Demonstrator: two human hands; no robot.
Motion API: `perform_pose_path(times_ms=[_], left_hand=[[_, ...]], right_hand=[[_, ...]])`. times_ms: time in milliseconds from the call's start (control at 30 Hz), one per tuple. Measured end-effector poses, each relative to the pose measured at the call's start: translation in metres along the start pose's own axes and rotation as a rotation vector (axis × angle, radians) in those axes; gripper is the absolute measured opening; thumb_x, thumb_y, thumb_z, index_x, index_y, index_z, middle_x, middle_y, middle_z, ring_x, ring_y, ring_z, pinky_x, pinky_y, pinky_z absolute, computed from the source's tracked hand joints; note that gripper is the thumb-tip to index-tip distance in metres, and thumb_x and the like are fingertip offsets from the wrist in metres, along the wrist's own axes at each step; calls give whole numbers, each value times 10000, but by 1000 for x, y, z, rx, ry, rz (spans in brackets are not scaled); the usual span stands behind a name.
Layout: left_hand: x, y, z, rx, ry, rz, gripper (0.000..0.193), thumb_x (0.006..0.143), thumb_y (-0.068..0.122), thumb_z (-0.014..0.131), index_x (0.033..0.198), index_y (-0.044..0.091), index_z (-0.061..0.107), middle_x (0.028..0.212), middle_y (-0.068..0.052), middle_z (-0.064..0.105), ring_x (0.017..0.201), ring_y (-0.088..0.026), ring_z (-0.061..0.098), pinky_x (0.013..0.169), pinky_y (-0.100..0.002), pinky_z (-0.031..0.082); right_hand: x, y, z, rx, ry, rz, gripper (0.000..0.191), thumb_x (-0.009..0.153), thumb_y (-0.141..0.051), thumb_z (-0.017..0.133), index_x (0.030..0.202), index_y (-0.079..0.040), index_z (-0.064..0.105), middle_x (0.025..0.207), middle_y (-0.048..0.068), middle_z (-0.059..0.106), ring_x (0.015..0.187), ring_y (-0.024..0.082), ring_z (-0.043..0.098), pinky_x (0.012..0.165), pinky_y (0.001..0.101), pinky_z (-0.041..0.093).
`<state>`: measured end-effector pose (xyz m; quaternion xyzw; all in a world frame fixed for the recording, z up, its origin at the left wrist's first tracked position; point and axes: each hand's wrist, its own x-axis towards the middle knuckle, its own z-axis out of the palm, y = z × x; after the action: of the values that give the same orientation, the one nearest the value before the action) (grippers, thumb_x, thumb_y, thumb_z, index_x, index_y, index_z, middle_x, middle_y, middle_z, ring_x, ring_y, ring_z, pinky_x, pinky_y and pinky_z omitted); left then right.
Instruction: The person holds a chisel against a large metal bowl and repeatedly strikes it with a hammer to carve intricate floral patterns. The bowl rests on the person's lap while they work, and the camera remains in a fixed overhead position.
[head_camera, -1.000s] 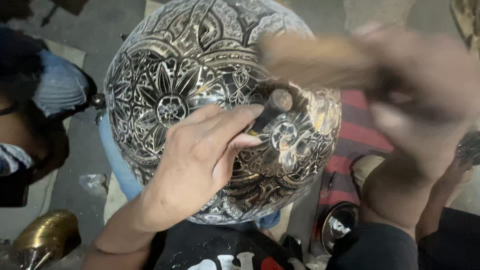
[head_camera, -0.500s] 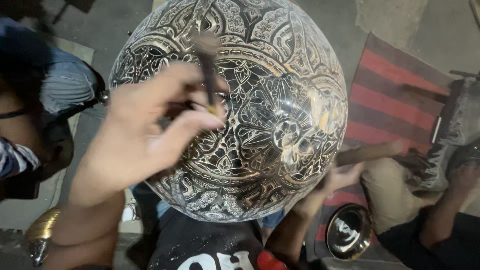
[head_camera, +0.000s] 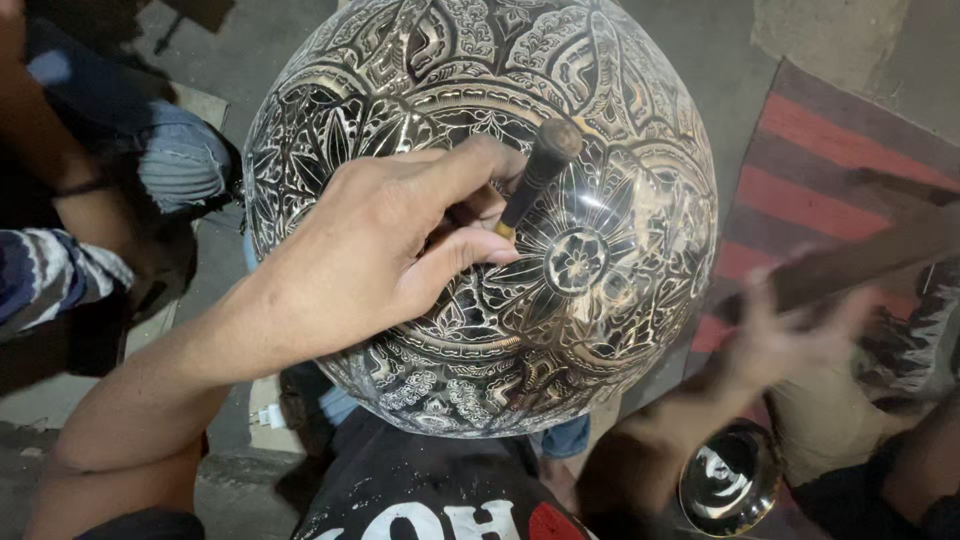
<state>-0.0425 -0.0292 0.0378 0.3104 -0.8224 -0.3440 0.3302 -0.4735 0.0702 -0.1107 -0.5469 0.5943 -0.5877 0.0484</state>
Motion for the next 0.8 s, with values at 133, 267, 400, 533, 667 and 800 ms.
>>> perform_pose_path(times_ms=[133,267,400,533,667,800], left_hand=[[-1,-1,2,16,12,-8,366,1008,235,703,1259,-1,577,888,-108,700,748,-215,713,627,-335,546],[-4,2,4,1,45,-47,377,1008,231,707,1269,-12,585,902,-120,708,736,-197,726,600,-314,547],[-5,6,4,12,73,-48,381,1009,224,711,1278,-21,598,934,-131,714,770,-208,736,628,-312,554],[-5,6,5,-17,76,-49,378,1018,215,707,1288,-25,599,962,-132,712,826,-205,753,668,-308,570],[-5,4,5,19,54,-49,289,992,232,743,1130,9,622,895,-115,697,759,-210,705,649,-323,545],[-5,5,4,-12,77,-64,352,992,212,724,1253,0,619,882,-103,699,753,-197,699,629,-320,529]], right_hand=[[79,-55,14,9,-251,-248,553,1038,69,784,1520,34,514,1288,150,628,1086,201,632,980,284,537],[119,-106,52,56,-447,-114,449,996,44,738,1408,43,558,1179,129,651,960,185,655,846,266,560],[142,-137,72,60,-578,40,360,956,-7,693,1292,39,572,1058,86,658,833,167,660,719,247,560],[154,-141,78,-12,-680,-144,269,1007,47,670,1266,57,598,1114,107,647,926,191,647,805,254,544],[155,-141,77,-4,-702,-168,273,1006,51,672,1269,57,600,1118,115,652,929,197,651,803,259,546],[155,-148,81,-29,-644,-206,277,1005,55,673,1272,58,601,1122,123,656,932,203,656,801,264,548]])
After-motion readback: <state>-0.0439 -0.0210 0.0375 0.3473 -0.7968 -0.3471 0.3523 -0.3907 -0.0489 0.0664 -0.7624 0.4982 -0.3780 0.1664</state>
